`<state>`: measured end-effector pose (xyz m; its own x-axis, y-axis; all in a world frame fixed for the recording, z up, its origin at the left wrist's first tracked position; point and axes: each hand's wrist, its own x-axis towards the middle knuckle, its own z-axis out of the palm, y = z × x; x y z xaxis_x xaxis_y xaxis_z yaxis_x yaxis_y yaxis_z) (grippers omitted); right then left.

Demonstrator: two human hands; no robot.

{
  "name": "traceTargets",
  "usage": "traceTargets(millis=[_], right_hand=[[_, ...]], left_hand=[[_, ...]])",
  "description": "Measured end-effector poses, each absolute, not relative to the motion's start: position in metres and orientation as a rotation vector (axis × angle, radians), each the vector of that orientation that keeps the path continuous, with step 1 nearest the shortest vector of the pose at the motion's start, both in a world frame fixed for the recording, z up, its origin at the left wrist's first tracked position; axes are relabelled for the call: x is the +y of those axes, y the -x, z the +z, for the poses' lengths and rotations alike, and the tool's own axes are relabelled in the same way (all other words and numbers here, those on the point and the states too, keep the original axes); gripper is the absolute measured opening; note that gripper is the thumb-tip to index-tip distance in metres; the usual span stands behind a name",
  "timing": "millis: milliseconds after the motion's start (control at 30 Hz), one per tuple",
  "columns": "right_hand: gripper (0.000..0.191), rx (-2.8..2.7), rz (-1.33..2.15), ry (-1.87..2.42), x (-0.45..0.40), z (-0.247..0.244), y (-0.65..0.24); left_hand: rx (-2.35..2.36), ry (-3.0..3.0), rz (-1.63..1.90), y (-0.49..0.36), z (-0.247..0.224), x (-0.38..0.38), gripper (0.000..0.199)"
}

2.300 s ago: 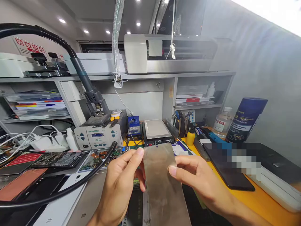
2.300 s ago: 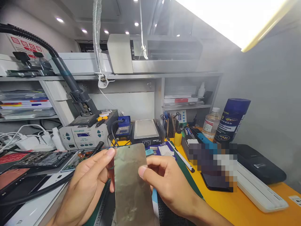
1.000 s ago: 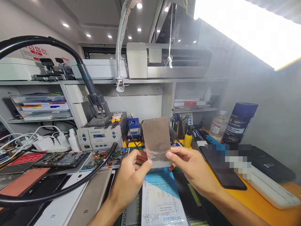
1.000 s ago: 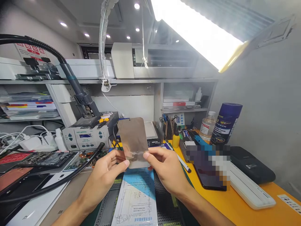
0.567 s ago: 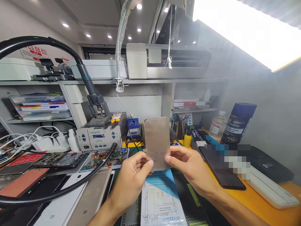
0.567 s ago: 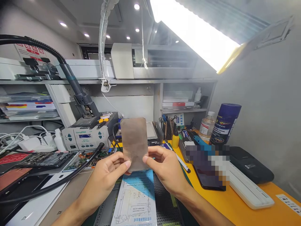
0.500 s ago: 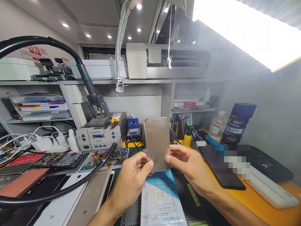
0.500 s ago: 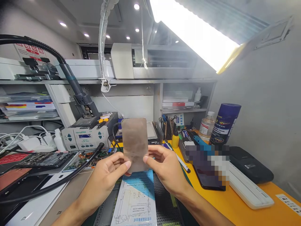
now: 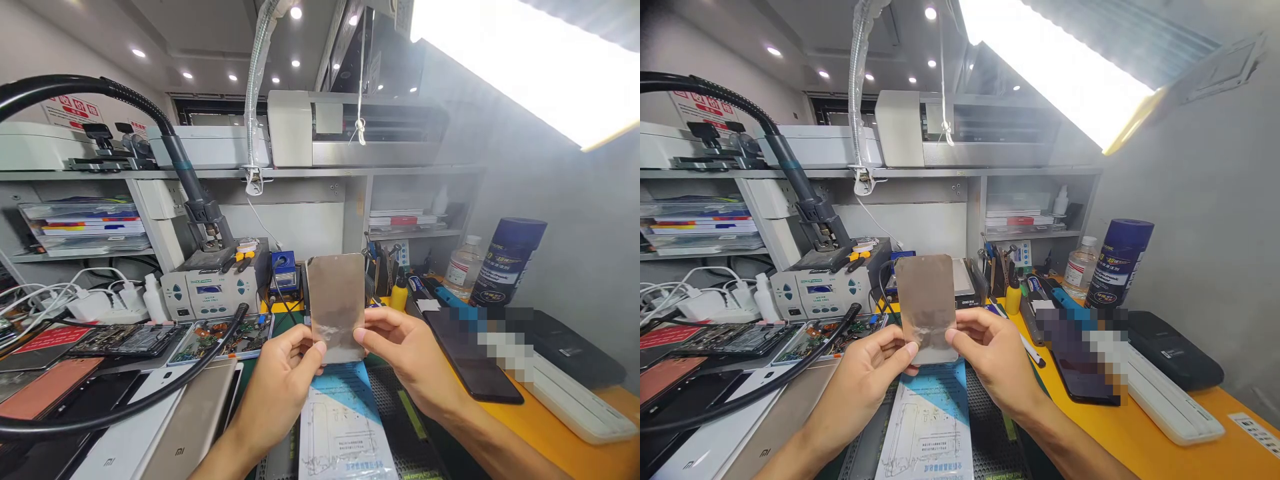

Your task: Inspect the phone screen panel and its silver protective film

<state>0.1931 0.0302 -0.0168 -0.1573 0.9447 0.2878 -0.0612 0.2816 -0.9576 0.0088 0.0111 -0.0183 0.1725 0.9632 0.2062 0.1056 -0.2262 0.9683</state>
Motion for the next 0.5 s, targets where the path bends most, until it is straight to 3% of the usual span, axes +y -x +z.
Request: traceTargets(millis=[500], right_hand=[[0.020,-1.419,1.123,0.900,0.0321,-0.0186,-0.1941]], left_hand=[[1.093,-1.612,1.219,-0.0093,-0.0195,0.0072,0.025]])
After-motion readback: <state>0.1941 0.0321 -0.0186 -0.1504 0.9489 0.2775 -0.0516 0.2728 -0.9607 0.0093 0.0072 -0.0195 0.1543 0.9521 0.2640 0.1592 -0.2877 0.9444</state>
